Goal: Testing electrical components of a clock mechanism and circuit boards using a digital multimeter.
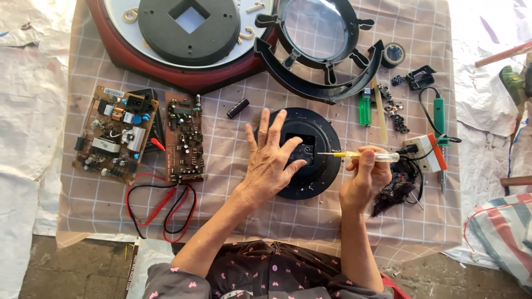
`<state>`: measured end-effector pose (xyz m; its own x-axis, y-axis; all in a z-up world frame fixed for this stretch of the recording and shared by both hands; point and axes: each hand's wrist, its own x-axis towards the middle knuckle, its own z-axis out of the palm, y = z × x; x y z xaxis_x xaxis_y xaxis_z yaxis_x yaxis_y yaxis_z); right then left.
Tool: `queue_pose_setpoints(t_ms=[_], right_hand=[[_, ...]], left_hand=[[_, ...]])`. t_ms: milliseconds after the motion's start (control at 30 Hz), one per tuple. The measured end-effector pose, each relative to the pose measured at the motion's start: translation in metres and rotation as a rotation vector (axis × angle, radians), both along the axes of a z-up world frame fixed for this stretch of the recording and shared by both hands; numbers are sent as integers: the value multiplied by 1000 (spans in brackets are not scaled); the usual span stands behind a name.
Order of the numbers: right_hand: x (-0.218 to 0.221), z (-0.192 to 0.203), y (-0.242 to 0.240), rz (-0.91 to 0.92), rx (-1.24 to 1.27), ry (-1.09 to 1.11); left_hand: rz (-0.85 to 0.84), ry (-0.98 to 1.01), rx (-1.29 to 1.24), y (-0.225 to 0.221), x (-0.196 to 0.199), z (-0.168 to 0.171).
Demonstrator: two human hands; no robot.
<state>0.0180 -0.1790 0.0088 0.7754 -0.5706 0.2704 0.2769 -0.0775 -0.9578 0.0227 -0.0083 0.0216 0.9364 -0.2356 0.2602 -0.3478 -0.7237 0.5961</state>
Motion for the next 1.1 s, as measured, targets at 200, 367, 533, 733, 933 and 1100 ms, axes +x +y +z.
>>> queue_pose_setpoints(t_ms=[200,367,533,733,933,1100], right_hand=[[0,-2,-1,141,434,131],[1,1,0,151,458,121],[1,-4,0,138,425,118],[2,-7,-1,138,379,128],[2,-10,-3,114,399,148],[1,-9,-2,104,390,150]], left_hand=[[-70,18,-163,-5,4,-17],[-75,-12,-136,-7,7,-25],[-92,-32,-45,-8,10,-24],[-98,-87,142,-5,14,-27],[-109,-311,230,-3,20,-26],[-120,-360,214,-3,21,-33]])
